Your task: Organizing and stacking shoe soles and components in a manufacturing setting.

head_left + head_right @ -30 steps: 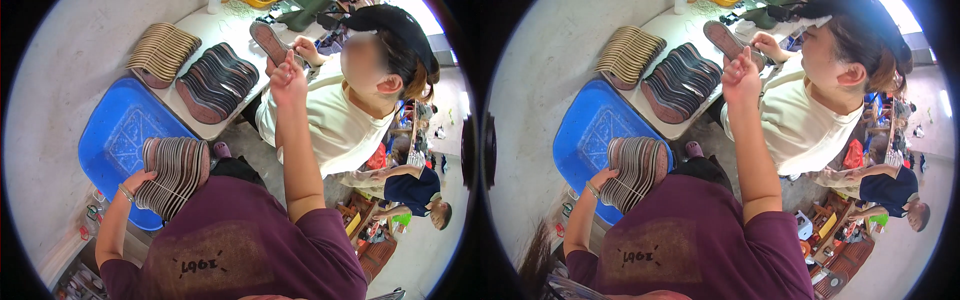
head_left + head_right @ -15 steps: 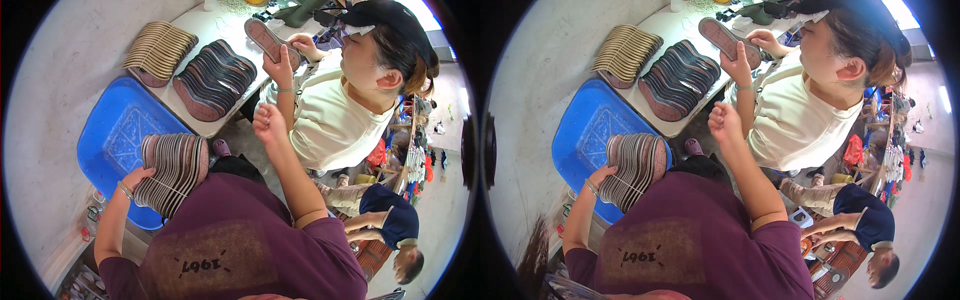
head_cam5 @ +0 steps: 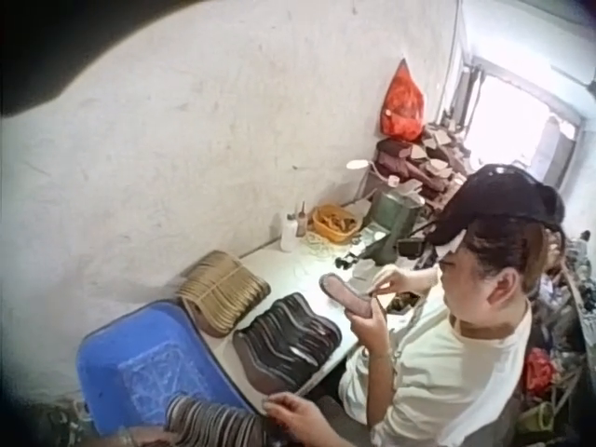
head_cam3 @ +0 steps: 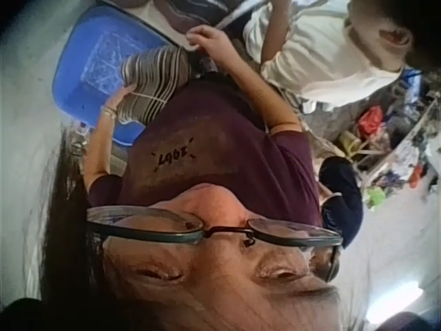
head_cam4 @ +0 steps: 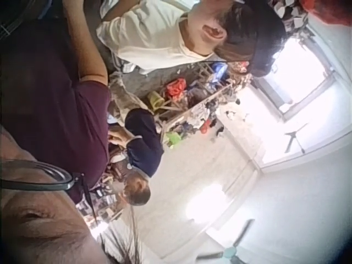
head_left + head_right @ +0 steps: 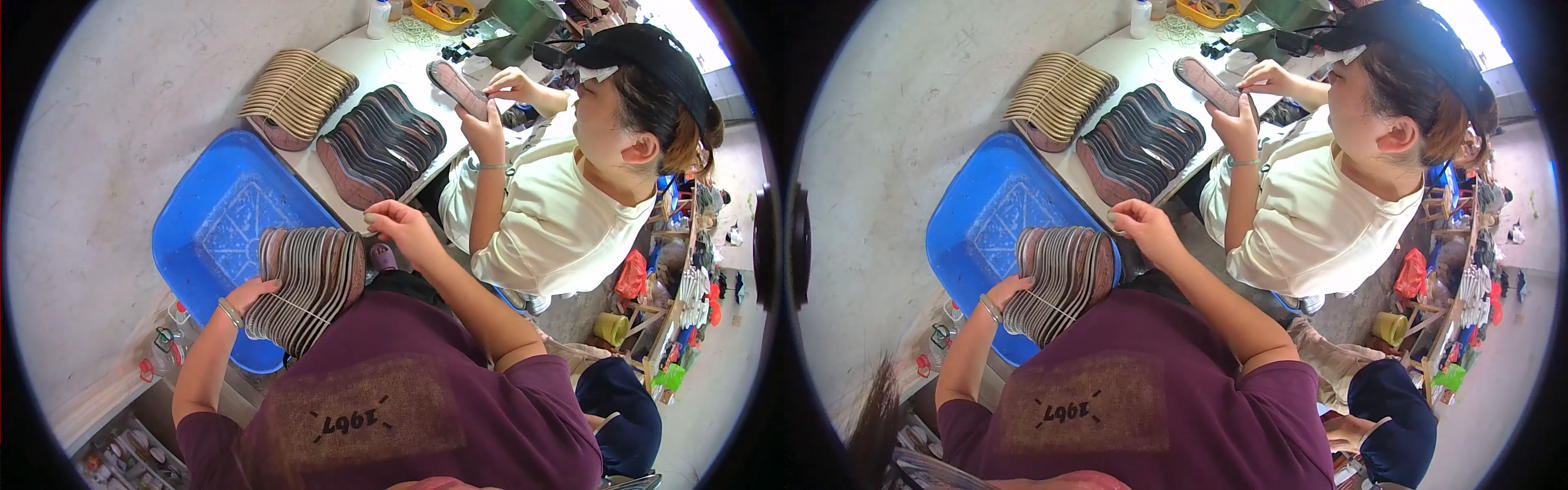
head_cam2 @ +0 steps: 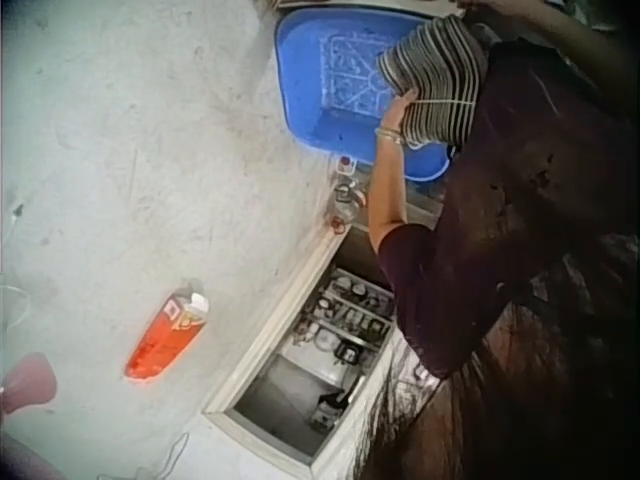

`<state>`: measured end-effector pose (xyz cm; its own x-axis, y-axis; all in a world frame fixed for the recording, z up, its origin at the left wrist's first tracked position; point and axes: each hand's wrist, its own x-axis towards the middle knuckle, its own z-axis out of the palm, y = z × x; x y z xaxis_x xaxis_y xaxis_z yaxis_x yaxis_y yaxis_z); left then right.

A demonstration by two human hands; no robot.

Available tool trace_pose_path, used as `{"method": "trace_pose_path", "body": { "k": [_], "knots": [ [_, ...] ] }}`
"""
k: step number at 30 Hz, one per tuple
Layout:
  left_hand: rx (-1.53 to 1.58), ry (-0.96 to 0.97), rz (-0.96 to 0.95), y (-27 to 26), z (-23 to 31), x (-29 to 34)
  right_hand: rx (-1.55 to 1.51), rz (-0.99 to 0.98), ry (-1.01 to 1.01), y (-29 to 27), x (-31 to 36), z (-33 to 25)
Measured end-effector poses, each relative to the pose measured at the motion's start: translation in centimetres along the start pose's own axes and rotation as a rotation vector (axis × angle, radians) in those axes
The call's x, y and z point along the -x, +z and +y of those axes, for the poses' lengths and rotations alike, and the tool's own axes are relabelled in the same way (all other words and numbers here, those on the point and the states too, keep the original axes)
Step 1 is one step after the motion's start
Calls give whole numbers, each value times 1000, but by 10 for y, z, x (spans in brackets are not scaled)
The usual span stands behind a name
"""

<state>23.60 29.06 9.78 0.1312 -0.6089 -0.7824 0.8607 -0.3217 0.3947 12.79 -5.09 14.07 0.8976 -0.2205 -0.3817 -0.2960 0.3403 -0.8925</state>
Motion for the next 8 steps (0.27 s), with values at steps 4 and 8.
{"method": "trace_pose_path", "body": {
  "k": [4,8],
  "knots": [
    [36,-5,33,-15,-21,-1,289,-57,-128,12,0,12],
    [14,2,79,-10,-20,6,281,-37,-117,15,-2,31]
  ]
}}
